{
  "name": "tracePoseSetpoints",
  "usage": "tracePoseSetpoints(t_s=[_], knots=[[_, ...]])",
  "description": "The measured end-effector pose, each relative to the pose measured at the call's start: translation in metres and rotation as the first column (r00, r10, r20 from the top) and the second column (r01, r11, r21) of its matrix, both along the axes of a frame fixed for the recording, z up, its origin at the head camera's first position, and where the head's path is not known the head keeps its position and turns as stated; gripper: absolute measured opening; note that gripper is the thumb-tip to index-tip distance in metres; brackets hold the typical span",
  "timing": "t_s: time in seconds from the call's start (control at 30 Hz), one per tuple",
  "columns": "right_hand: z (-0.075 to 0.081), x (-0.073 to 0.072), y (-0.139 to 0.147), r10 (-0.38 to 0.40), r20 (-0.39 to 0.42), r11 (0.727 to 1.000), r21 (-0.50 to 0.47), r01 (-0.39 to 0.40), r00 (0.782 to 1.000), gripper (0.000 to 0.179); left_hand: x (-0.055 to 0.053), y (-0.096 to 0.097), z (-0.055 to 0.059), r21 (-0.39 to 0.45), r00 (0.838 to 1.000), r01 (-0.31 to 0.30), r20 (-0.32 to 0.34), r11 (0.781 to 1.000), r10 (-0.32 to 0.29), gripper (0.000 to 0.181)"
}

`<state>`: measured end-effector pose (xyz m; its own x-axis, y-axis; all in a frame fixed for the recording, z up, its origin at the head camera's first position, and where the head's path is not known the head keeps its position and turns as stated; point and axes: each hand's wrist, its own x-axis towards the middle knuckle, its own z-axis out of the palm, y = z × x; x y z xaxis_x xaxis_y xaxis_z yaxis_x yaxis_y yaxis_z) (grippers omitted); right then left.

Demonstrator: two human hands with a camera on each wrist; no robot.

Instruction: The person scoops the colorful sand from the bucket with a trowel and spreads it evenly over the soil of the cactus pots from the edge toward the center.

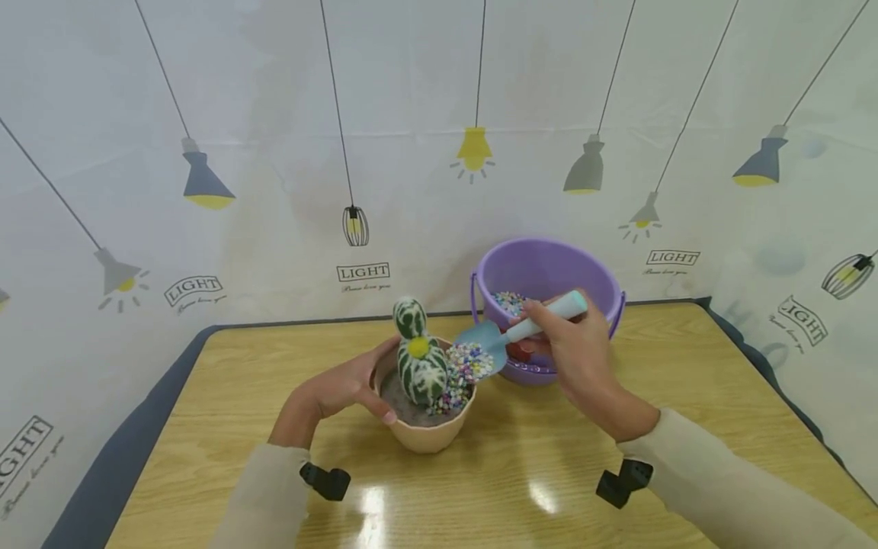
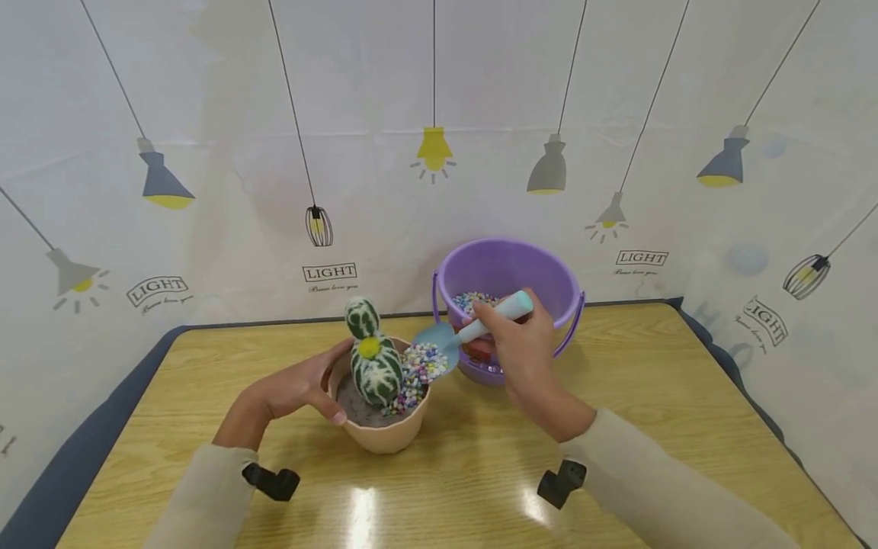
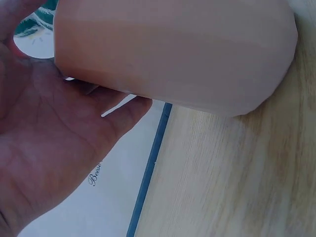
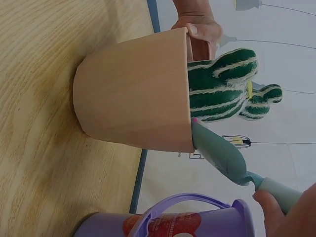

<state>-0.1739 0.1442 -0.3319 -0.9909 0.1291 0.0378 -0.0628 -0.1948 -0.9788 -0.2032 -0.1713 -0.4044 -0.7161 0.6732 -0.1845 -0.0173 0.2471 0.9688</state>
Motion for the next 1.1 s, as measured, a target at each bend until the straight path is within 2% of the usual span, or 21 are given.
tracePoseSetpoints(t_s=[0.27, 0.4, 0.57, 0.7, 0.93, 1.1], knots=[[0.002, -0.003, -0.004, -0.010, -0.039, 1.000, 0.014, 0.010, 0.999, 0.026, 0.013, 0.000, 0.005, -0.009, 0.999, -0.024, -0.028, 1.000, 0.024, 0.118], [0.003, -0.003, -0.005, 0.005, -0.072, 1.000, 0.016, -0.004, 0.997, 0.026, 0.016, 0.005, 0.003, -0.042, 0.995, -0.040, -0.088, 0.998, 0.036, 0.123], [0.006, -0.004, -0.007, 0.020, -0.097, 0.999, 0.038, -0.016, 0.995, 0.026, 0.013, 0.009, -0.001, -0.058, 0.987, -0.046, -0.154, 0.997, 0.037, 0.129], [0.008, -0.003, -0.009, 0.018, -0.108, 0.998, 0.061, -0.012, 0.994, 0.024, 0.009, 0.009, 0.000, -0.052, 0.989, -0.035, -0.146, 0.998, 0.027, 0.128], [0.011, -0.001, -0.010, 0.041, -0.136, 0.996, 0.084, -0.030, 0.990, 0.024, 0.004, 0.007, 0.003, -0.060, 0.997, -0.004, -0.078, 0.998, -0.001, 0.130], [0.012, 0.000, -0.011, 0.070, -0.153, 0.994, 0.093, -0.056, 0.986, 0.022, 0.001, 0.006, 0.003, -0.069, 0.998, 0.005, -0.060, 0.998, -0.009, 0.132]])
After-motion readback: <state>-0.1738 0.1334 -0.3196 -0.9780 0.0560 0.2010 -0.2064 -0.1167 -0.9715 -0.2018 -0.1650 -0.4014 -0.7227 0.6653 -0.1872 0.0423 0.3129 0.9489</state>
